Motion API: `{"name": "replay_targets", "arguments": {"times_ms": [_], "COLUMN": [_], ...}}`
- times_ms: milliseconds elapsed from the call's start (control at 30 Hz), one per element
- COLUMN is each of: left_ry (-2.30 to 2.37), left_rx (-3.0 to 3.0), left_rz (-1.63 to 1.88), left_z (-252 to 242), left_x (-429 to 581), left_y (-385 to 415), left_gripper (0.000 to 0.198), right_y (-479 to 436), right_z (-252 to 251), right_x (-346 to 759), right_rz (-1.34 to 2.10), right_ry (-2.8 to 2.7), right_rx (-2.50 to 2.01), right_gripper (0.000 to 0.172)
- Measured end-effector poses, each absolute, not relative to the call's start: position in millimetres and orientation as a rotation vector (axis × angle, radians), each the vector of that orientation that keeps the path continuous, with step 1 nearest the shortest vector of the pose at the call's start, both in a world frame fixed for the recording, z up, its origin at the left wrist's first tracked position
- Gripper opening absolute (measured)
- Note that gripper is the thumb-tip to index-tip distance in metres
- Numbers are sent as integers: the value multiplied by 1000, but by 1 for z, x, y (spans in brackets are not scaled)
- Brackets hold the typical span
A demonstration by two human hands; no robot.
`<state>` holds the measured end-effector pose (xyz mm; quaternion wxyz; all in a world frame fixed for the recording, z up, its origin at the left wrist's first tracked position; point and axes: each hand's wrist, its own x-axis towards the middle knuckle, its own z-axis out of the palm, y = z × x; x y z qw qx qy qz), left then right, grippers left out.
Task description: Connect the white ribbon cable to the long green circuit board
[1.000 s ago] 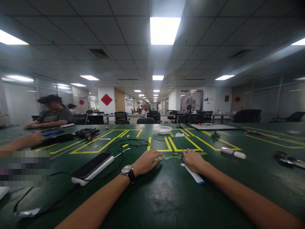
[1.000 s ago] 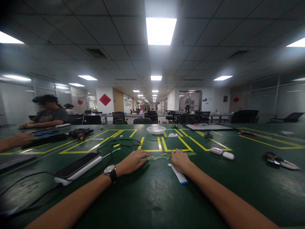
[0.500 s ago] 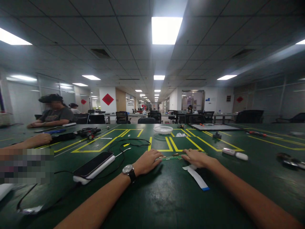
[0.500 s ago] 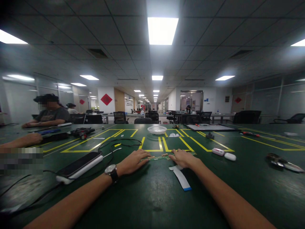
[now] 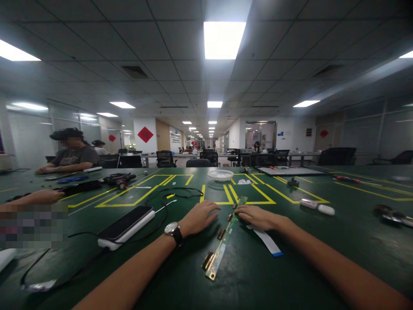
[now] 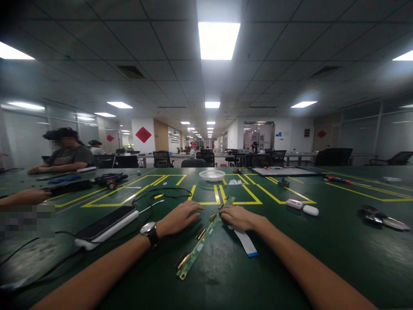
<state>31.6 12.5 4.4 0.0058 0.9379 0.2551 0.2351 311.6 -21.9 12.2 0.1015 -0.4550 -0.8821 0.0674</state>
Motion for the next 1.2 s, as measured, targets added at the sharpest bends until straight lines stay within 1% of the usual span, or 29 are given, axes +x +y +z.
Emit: {"name": "replay_targets", "arguments": {"times_ms": [133,200,267,333,400,467,533,667,733,867,967,1033,1200], "left_ry": [730,705,671,639,606,582,571,552,538,525,526,527,538], "left_rx": [2957,2967,2973,2976,2978,2979,2980,2993,3006,3029,3037,3040,3053], "left_rz": [681,642,587,521,464,435,438,451,450,457,469,484,481], "left_z": [1,-1,-3,-4,-5,-6,-6,-8,-8,-5,-3,-3,-4], "left_x": [38,41,43,45,46,46,46,46,46,46,46,46,46], "left_y": [7,5,2,-1,-3,-4,-3,0,0,-2,-4,-5,-6], "left_gripper": [30,31,35,38,39,39,39,40,39,36,33,32,34], "right_y": [-27,-28,-28,-28,-29,-30,-31,-30,-29,-27,-25,-25,-30], "right_z": [18,23,30,37,41,42,39,31,29,28,28,26,22], "right_x": [301,298,301,309,320,328,332,323,318,318,323,322,310], "right_rz": [378,343,177,-57,-197,-179,-93,-7,34,235,324,306,271], "right_ry": [-2584,-2546,-2442,-2295,-2178,-2146,-2172,-2293,-2348,-2441,-2467,-2478,-2486], "right_rx": [-1195,-1251,-1455,-1739,-2040,-2259,-2337,-2190,-2062,-1820,-1789,-1744,-1552], "right_gripper": [36,32,30,29,31,36,37,29,32,47,50,47,33]}}
